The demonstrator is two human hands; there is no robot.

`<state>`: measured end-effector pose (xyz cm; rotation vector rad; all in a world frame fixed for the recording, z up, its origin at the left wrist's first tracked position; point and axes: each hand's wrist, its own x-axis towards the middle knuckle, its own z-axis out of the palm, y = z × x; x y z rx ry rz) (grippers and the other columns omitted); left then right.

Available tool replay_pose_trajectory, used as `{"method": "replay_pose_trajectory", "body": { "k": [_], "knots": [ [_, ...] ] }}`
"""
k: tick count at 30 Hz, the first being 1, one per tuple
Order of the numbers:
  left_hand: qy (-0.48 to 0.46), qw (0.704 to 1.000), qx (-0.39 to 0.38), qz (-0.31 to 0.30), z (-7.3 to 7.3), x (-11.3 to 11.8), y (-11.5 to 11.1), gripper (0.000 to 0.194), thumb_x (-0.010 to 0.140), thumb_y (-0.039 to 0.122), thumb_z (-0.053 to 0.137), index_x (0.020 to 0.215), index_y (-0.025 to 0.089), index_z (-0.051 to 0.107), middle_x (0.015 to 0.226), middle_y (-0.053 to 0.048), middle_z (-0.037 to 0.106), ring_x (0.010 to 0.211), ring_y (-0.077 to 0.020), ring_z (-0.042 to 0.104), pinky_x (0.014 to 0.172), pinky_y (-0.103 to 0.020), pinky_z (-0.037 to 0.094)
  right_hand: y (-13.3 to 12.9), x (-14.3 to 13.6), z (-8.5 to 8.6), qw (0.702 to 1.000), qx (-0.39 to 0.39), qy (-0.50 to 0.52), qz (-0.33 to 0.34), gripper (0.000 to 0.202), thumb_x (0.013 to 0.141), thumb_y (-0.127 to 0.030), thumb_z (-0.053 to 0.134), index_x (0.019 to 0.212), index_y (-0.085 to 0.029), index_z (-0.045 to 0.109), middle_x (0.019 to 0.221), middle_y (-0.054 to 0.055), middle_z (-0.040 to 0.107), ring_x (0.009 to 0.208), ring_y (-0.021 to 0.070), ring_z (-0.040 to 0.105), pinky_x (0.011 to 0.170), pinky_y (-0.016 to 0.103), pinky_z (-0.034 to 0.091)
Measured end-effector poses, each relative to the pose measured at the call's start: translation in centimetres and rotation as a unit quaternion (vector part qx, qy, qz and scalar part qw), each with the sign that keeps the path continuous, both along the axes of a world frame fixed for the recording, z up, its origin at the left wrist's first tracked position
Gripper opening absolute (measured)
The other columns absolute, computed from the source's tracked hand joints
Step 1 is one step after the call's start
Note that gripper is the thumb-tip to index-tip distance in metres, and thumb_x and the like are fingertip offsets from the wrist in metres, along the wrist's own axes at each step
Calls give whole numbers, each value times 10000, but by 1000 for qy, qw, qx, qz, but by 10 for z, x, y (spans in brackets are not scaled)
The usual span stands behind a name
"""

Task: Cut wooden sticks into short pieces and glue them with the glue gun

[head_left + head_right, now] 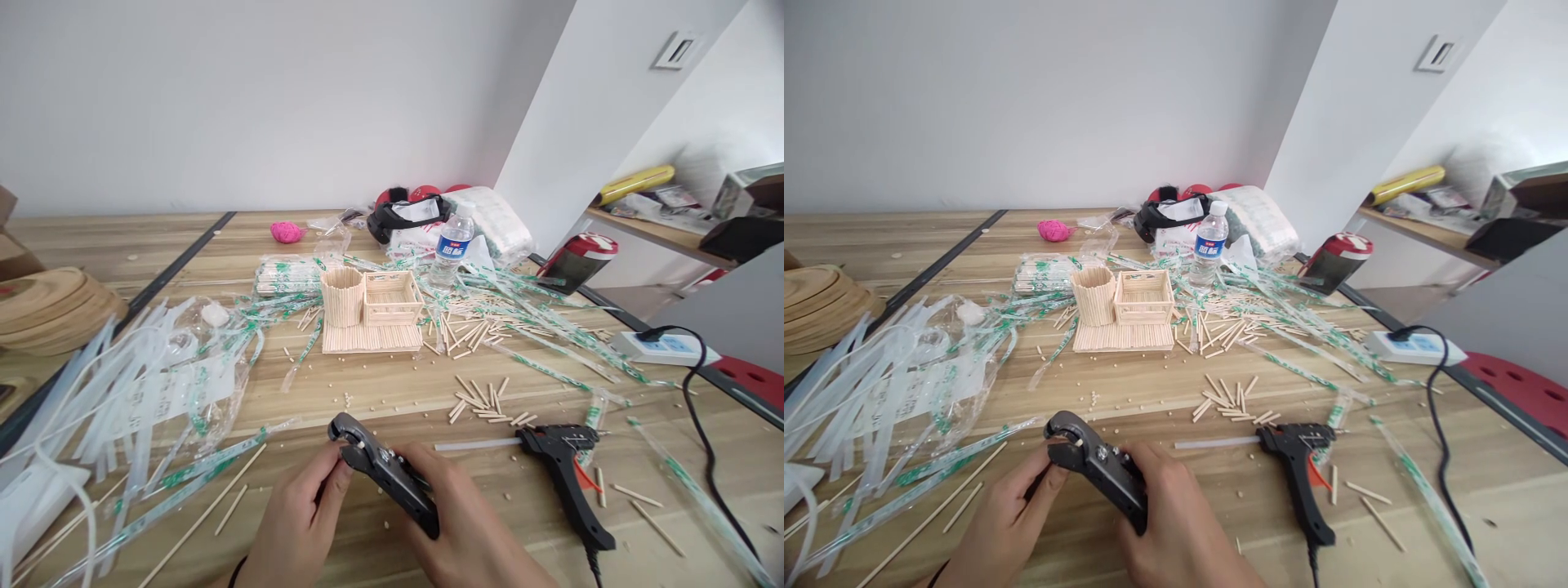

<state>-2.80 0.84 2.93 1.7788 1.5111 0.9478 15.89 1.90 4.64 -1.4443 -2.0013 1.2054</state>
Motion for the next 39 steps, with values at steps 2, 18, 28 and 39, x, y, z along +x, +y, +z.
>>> {"method": "replay_pose_trajectory", "body": {
  "k": [2,18,28,39],
  "knots": [
    [2,1000,-1,1,1,1,0,324,933,358,425,811,213,688,727,-25,729,662,-198,669,598,-231,515,0,1,0,1000,-3,-2,-3,253,643,-27,464,813,-194,549,791,25,657,736,182,610,643,247,429],
    [-21,998,-62,17,-10,11,12,376,927,414,413,897,168,696,723,-48,725,708,-240,665,632,-285,510,6,0,-11,994,13,-109,-26,165,670,-68,471,733,-198,550,721,48,684,634,187,607,561,241,362],
    [-63,995,-57,46,-17,13,19,338,896,388,479,872,161,729,829,-93,788,771,-272,705,683,-324,533,11,-5,-20,978,49,-199,-28,110,718,-129,488,691,-192,575,688,98,719,652,235,679,522,257,297],
    [-75,994,-61,51,-21,12,23,323,884,399,500,874,173,730,808,-74,779,781,-278,692,688,-335,524,19,-8,-20,970,56,-235,-17,175,742,-130,495,670,-175,647,724,129,751,669,240,696,508,265,279]
  ]
}}
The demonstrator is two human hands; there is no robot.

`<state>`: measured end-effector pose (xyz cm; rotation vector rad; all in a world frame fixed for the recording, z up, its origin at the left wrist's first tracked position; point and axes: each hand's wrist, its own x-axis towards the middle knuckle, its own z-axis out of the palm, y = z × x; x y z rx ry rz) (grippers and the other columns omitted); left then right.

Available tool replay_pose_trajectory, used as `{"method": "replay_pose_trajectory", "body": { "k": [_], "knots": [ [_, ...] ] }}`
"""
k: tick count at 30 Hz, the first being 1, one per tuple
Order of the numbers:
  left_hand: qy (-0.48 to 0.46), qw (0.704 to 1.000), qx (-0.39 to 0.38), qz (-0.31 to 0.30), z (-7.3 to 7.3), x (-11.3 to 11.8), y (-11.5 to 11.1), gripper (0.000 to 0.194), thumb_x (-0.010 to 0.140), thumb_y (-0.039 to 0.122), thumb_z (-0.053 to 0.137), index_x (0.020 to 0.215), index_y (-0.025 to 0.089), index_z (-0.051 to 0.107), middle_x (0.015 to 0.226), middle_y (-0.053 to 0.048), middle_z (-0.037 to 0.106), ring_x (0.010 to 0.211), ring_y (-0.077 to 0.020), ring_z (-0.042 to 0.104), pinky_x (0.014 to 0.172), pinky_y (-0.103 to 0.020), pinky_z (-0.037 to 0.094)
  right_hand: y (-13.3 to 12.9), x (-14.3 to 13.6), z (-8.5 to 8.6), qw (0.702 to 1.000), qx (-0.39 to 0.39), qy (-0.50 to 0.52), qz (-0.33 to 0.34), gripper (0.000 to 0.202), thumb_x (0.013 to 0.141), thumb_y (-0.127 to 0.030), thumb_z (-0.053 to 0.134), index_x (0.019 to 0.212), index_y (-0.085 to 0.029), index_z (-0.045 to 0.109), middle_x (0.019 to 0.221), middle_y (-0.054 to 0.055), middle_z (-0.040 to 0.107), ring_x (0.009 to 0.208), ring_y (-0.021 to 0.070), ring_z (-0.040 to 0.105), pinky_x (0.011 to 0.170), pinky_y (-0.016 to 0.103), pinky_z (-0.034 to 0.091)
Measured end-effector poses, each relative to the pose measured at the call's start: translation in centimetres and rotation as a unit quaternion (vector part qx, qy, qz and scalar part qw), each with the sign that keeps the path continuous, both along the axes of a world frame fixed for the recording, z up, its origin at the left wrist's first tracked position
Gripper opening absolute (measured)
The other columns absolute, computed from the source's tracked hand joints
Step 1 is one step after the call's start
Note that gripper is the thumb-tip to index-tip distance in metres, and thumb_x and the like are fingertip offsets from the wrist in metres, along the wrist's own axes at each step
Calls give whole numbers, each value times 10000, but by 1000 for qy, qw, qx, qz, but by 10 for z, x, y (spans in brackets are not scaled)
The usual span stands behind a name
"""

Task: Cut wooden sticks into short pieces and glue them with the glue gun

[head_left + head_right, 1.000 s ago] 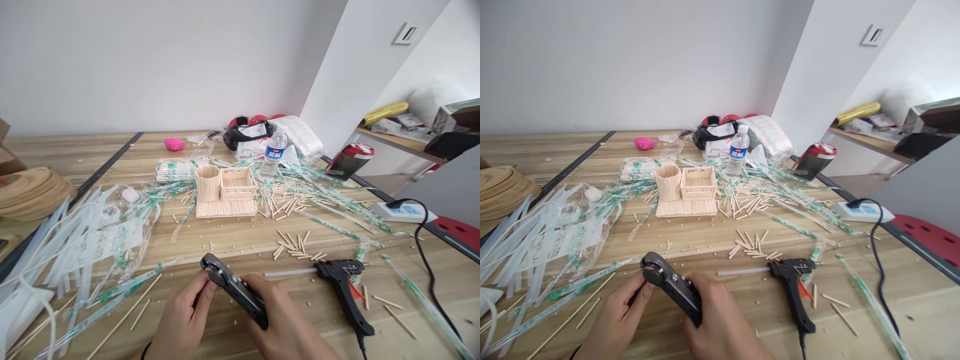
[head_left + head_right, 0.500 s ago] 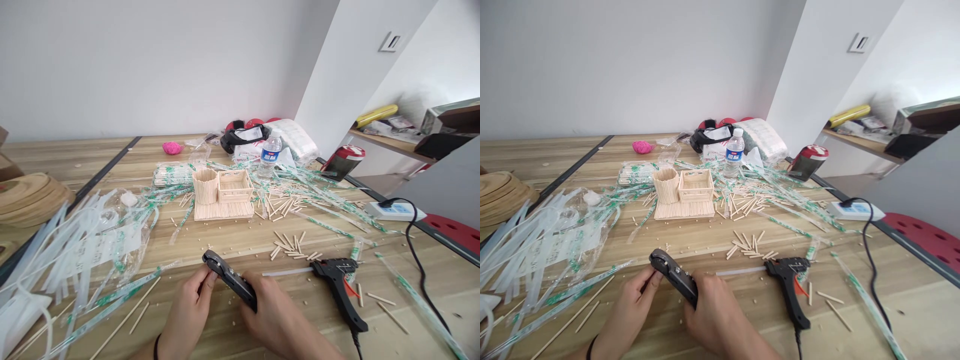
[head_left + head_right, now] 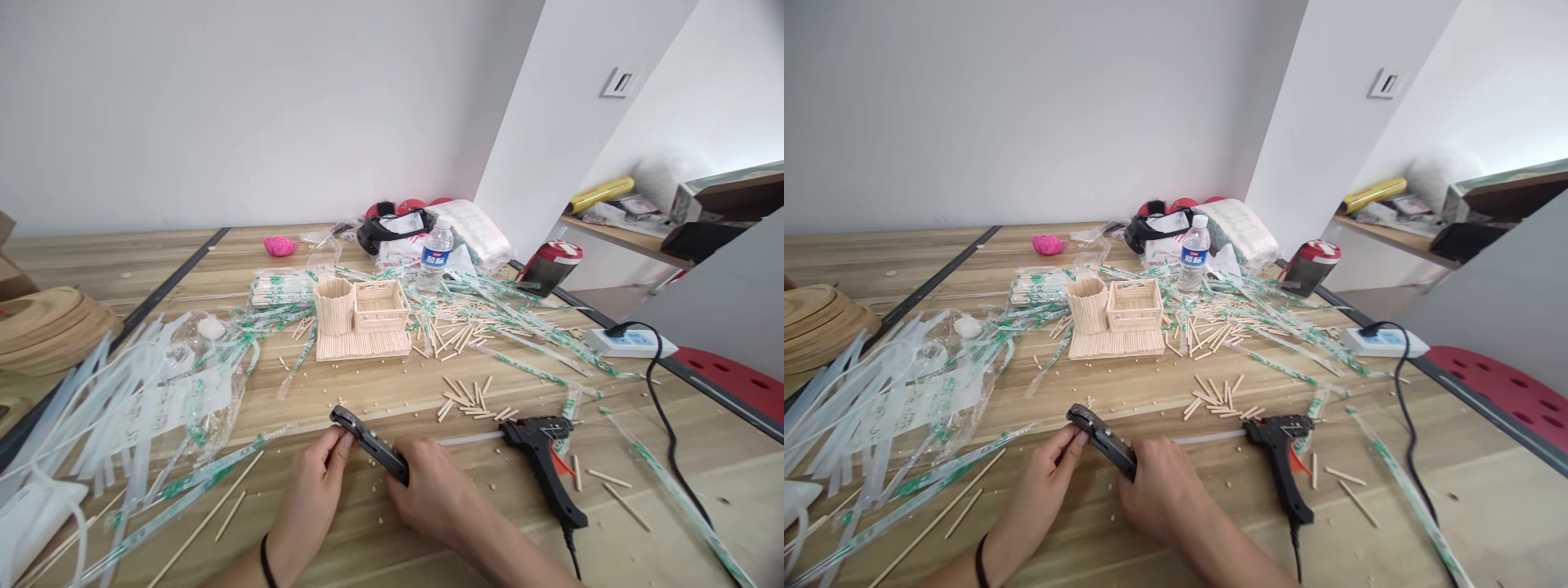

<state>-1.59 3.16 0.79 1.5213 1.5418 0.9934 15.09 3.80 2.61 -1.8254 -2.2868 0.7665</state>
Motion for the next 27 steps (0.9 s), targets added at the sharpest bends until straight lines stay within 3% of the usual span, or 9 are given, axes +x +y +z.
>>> {"method": "replay_pose_trajectory", "body": {
  "k": [7,12,16,19,22,27],
  "knots": [
    [-25,999,-23,-5,-3,-1,3,336,880,433,496,813,163,685,711,-32,683,690,-225,597,644,-288,450,-1,-1,-1,999,30,-37,1,162,767,-180,506,715,-173,659,754,148,756,682,278,699,527,295,271],
    [-46,997,-59,-6,-8,-1,-1,421,888,522,433,789,167,637,570,40,471,546,-162,428,518,-244,329,3,9,-1,996,75,-51,-27,140,754,-152,506,865,-175,588,809,105,723,707,269,665,558,299,306],
    [-62,993,-97,-22,-12,0,-8,459,887,563,410,820,161,622,559,77,314,518,-132,308,494,-236,241,8,17,-6,991,112,-56,-44,226,722,-91,507,926,-175,558,942,114,645,883,300,584,731,349,379],
    [-94,987,-123,-43,-15,0,-12,463,888,573,409,834,160,611,576,80,277,538,-127,276,507,-240,220,9,20,-12,984,166,-51,-35,330,688,-44,521,991,-174,548,1008,122,593,953,310,510,842,390,369],
    [-140,978,-144,-61,-12,0,-15,477,881,592,412,886,158,610,574,86,257,531,-124,253,491,-239,202,8,21,-16,975,220,-26,-24,418,657,-20,533,1049,-165,530,1011,123,565,948,304,475,854,399,375],
    [-188,974,-122,-39,-8,-3,-18,453,862,590,466,913,165,615,603,73,330,540,-116,297,486,-220,239,4,21,-12,978,207,36,-13,531,632,-24,543,1140,-169,485,1035,113,558,939,294,471,837,402,390]
  ]
}}
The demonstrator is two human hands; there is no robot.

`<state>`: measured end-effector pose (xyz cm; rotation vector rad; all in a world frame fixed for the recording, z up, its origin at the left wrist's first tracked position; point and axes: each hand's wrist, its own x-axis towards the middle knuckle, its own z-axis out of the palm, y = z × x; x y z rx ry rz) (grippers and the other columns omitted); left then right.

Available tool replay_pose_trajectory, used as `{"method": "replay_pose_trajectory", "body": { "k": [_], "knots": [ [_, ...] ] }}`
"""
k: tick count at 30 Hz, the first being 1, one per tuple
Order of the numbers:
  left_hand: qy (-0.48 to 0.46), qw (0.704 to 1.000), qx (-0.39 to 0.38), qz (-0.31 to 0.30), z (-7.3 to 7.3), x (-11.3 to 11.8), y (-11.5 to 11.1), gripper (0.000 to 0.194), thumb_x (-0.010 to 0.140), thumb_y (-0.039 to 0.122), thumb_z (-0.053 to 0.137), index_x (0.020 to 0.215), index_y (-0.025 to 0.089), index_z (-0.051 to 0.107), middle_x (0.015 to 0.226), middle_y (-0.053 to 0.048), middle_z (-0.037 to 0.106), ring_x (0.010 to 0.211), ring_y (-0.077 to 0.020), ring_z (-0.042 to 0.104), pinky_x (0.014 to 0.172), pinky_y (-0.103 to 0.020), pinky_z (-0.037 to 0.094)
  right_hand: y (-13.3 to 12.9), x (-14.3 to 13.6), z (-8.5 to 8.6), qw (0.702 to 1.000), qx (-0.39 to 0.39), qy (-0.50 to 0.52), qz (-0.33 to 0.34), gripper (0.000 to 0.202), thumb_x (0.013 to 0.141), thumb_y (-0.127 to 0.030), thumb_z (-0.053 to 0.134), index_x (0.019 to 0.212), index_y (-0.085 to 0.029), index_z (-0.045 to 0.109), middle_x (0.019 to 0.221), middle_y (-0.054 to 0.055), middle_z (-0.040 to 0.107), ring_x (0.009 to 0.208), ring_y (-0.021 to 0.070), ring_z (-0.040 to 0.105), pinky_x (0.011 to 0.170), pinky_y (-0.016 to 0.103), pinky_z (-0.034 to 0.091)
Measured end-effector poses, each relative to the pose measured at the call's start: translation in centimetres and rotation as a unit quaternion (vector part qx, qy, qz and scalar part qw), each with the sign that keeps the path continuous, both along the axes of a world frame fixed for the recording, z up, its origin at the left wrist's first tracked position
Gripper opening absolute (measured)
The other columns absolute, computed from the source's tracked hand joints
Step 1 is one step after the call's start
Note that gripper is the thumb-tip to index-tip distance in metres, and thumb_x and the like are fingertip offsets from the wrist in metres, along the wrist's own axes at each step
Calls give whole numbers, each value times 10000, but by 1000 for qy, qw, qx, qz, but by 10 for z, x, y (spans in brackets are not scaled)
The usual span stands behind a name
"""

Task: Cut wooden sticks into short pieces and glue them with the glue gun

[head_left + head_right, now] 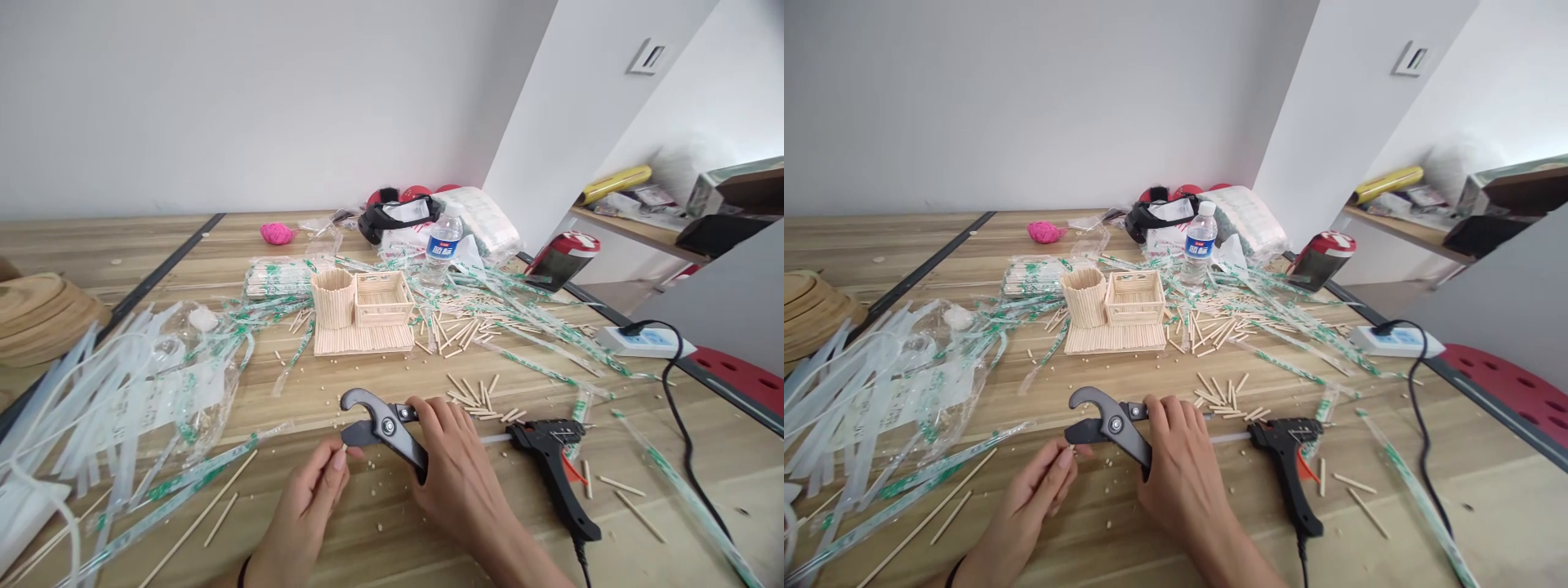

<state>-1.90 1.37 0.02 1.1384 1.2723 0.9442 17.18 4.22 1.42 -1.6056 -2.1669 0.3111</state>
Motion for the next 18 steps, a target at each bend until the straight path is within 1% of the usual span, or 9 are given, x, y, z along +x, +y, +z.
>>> {"method": "replay_pose_trajectory", "body": {
  "k": [3,6,8,10,11,13,16,18],
  "knots": [
    [0,1000,23,18,-4,-3,0,409,867,552,497,936,175,640,603,62,392,539,-116,342,497,-210,288,-5,-1,6,997,-48,41,38,538,629,-37,541,1144,-179,480,1045,106,562,959,289,484,845,400,391],
    [10,998,48,43,-10,-7,1,394,835,534,557,983,192,686,623,36,513,549,-130,425,519,-212,365,-10,-4,10,988,-116,75,76,417,633,-50,527,1022,-202,513,1011,87,580,949,272,510,822,373,398],
    [24,996,74,49,-11,-8,2,350,817,507,593,936,204,720,703,-3,627,627,-160,526,615,-234,446,-12,-6,12,982,-148,83,83,346,636,-54,519,946,-208,515,984,79,594,929,262,529,801,354,402],
    [36,995,90,39,-11,-9,1,305,832,466,587,919,214,735,805,-34,703,743,-198,598,725,-262,479,-13,-8,12,978,-167,89,83,338,637,-53,514,937,-207,517,974,74,607,916,254,547,790,337,404],
    [41,994,93,30,-11,-10,1,292,847,445,571,936,218,734,840,-41,721,786,-212,614,755,-270,483,-13,-9,12,977,-175,91,83,346,637,-51,511,946,-208,521,971,71,614,906,248,556,783,328,405],
    [51,994,96,19,-10,-10,0,285,869,416,544,970,221,727,867,-46,733,811,-222,624,764,-273,486,-13,-9,13,975,-189,90,80,353,639,-55,510,954,-211,533,956,64,627,876,240,569,753,311,405],
    [63,993,99,14,-10,-12,0,287,879,400,530,978,210,722,837,-46,720,770,-218,607,771,-283,483,-14,-10,14,973,-202,86,75,350,634,-64,510,948,-214,541,940,61,635,851,240,577,722,304,402],
    [55,993,100,17,-9,-11,0,281,871,400,542,951,203,726,792,-38,699,731,-208,586,757,-281,479,-15,-11,14,972,-201,89,79,360,630,-61,509,956,-212,538,945,62,631,859,241,572,735,310,403]
  ]
}}
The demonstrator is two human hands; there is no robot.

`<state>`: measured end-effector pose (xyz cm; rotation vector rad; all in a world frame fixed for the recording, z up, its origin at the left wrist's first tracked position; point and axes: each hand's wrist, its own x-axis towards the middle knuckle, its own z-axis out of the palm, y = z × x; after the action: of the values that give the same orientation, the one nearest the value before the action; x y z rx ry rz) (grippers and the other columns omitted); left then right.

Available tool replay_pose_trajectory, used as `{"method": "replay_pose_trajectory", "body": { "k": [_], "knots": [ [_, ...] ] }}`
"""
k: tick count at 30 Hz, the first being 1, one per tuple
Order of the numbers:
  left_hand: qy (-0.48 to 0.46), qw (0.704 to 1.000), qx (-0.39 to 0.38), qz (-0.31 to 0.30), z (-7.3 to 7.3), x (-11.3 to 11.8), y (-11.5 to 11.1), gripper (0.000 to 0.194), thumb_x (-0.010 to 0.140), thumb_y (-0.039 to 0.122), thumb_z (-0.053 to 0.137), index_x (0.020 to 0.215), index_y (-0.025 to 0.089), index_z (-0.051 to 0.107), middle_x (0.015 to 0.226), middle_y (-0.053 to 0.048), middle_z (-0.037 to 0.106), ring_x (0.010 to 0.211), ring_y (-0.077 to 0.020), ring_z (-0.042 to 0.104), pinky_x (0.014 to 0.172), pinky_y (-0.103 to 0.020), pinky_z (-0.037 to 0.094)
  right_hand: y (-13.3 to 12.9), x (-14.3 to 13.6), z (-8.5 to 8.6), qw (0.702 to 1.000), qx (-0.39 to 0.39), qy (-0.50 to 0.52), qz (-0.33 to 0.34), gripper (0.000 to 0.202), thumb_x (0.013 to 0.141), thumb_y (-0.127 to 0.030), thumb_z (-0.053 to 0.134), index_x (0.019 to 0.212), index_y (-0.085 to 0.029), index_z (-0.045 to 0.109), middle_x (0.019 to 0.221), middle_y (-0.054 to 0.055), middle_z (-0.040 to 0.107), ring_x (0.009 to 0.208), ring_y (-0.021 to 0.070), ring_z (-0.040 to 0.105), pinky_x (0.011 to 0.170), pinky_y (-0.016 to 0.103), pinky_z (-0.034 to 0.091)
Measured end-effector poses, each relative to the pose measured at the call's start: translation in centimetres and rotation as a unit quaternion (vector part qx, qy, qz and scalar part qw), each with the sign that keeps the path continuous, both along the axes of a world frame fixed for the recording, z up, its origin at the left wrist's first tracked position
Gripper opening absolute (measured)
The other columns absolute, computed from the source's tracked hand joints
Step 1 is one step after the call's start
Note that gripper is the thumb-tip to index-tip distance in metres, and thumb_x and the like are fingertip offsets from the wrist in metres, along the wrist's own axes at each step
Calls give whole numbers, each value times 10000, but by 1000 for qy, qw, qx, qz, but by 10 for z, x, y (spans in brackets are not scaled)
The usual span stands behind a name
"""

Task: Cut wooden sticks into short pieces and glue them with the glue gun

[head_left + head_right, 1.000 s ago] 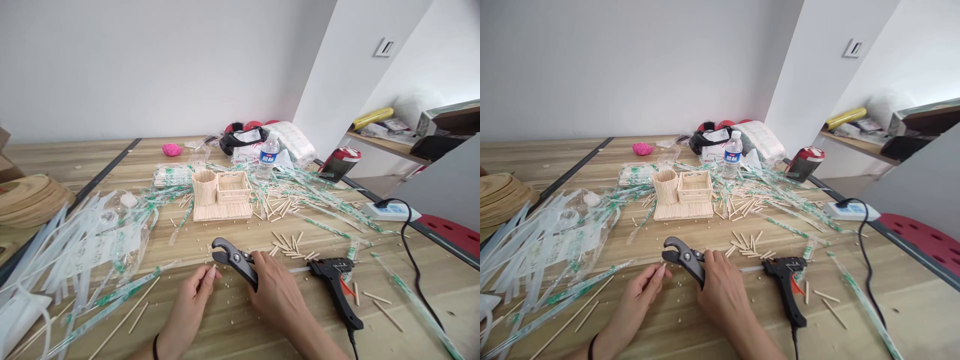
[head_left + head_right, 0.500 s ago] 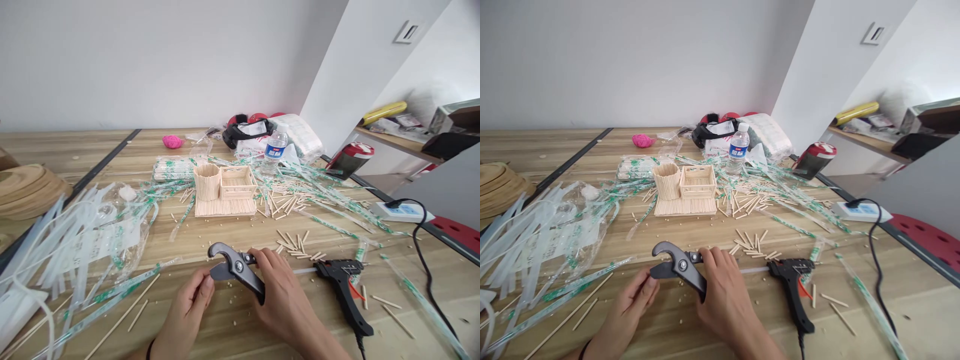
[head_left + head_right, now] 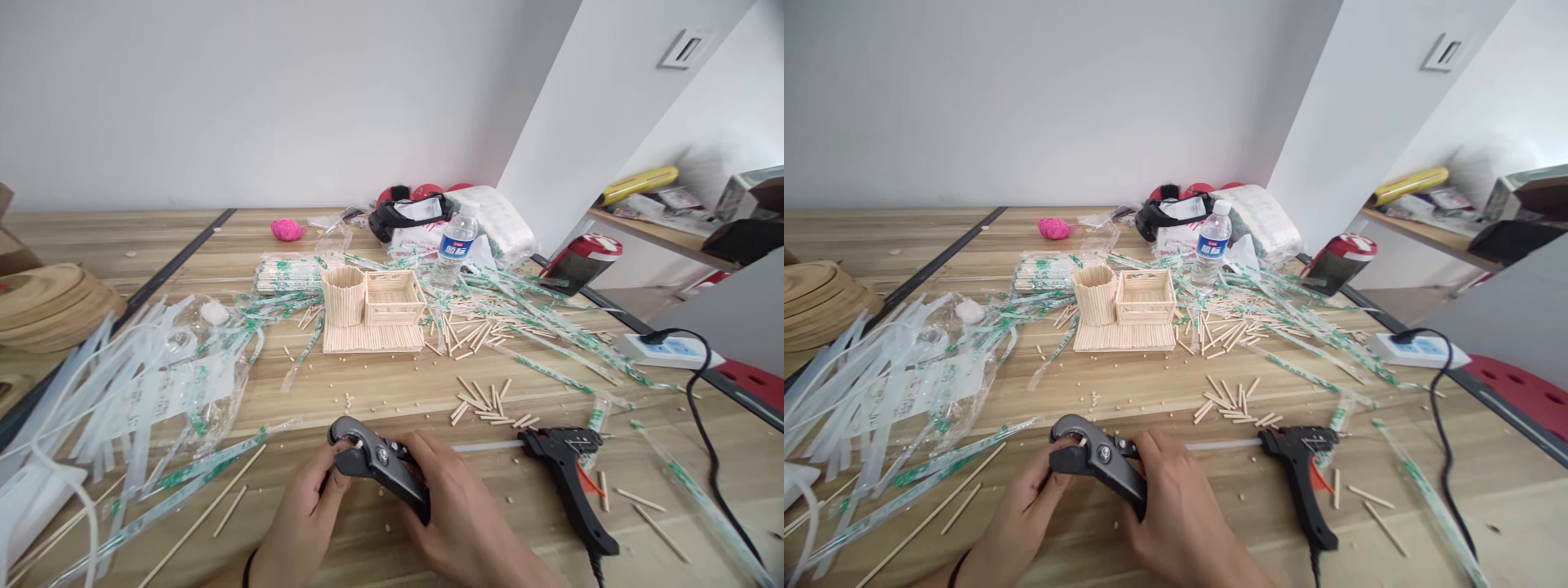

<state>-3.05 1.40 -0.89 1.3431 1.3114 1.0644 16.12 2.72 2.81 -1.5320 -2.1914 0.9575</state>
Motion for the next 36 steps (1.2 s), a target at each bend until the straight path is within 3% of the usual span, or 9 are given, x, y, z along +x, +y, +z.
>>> {"method": "replay_pose_trajectory", "body": {
  "k": [5,11,16,21,27,32,36],
  "knots": [
    [-94,995,-38,1,7,4,0,266,793,439,645,849,195,735,649,10,596,586,-141,471,584,-218,421,2,-1,-4,998,53,9,12,372,635,-67,517,986,-190,518,1009,91,580,960,275,507,837,385,386],
    [-190,971,-137,51,18,11,7,406,544,470,827,800,169,736,500,75,454,446,-69,268,405,-170,214,3,1,-6,995,97,-1,8,427,652,-74,527,1066,-172,487,1066,108,538,995,286,448,887,431,357],
    [-174,974,-136,53,27,11,14,333,574,420,825,775,177,717,455,101,413,416,-62,196,399,-188,212,4,1,-6,995,99,-6,15,371,661,-71,522,1018,-173,507,1034,102,545,971,279,451,871,425,362],
    [-172,975,-135,45,23,10,13,412,629,520,764,830,167,691,467,106,374,430,-64,179,402,-188,196,5,1,-8,995,99,-18,6,434,648,-77,535,1070,-178,516,1061,103,544,983,285,448,878,424,365],
    [-171,972,-155,37,21,9,12,496,589,579,759,830,153,676,511,95,379,450,-58,211,400,-172,147,7,3,-7,994,106,-22,4,511,646,-73,533,1150,-154,508,1096,114,544,1012,288,437,910,433,349],
    [-165,975,-146,25,18,10,15,434,632,532,754,836,156,682,526,85,431,447,-62,233,404,-176,208,9,1,-7,994,106,-19,10,523,639,-73,537,1156,-148,510,1098,116,547,1020,289,437,910,427,348],
    [-167,979,-113,18,15,9,12,372,680,474,752,916,194,687,518,86,480,443,-85,320,485,-201,372,9,2,-6,995,99,-17,4,511,632,-78,541,1136,-162,516,1087,112,554,1001,287,454,889,420,358]
  ]
}}
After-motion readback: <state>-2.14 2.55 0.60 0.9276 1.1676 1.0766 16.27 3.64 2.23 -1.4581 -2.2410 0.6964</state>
